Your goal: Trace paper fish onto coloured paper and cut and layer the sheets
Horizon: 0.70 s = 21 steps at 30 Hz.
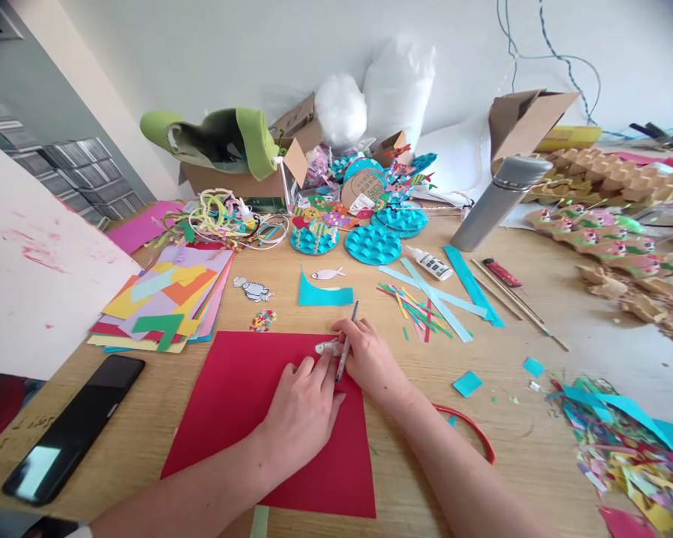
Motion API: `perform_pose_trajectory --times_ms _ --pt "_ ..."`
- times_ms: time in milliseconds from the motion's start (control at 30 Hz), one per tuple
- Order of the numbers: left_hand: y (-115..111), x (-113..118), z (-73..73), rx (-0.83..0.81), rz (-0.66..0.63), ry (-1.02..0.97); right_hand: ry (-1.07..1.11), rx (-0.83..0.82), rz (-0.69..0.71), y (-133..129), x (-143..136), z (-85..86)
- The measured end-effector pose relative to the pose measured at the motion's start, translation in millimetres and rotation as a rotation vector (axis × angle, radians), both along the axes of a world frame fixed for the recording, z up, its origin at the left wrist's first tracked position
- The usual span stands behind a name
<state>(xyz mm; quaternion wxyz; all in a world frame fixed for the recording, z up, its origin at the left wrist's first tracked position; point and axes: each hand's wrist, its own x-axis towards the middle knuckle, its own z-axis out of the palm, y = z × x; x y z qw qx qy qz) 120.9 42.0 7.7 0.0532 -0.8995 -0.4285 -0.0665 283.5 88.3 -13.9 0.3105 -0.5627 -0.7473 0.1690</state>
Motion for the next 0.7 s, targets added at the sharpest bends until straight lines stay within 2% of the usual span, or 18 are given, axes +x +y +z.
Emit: perform_pose_trajectory --times_ms 100,233,300,400,600,700 --pt "1 -1 1.5 -0.003 -0.003 -0.003 0.079 -0.003 -0.012 0 5 3.7" --pt "2 -4 1.0 -0.012 -0.011 -0.005 0.266 -0.015 -0.196 4 20 12.5" --pt "2 -5 0.4 -0.022 -0.015 0.0 0.339 -0.003 -0.226 6 28 16.4" --pt "2 -6 0.3 -0.037 -0.025 0.004 0.377 -0.004 -0.175 6 35 21.2" --pt "1 -7 1.1 -0.046 -0.026 -0.012 0.191 -0.09 -0.043 1 33 27.9" --pt "1 -7 0.2 -0.046 -0.026 -0.01 0.143 -0.065 -0.003 1 31 27.8"
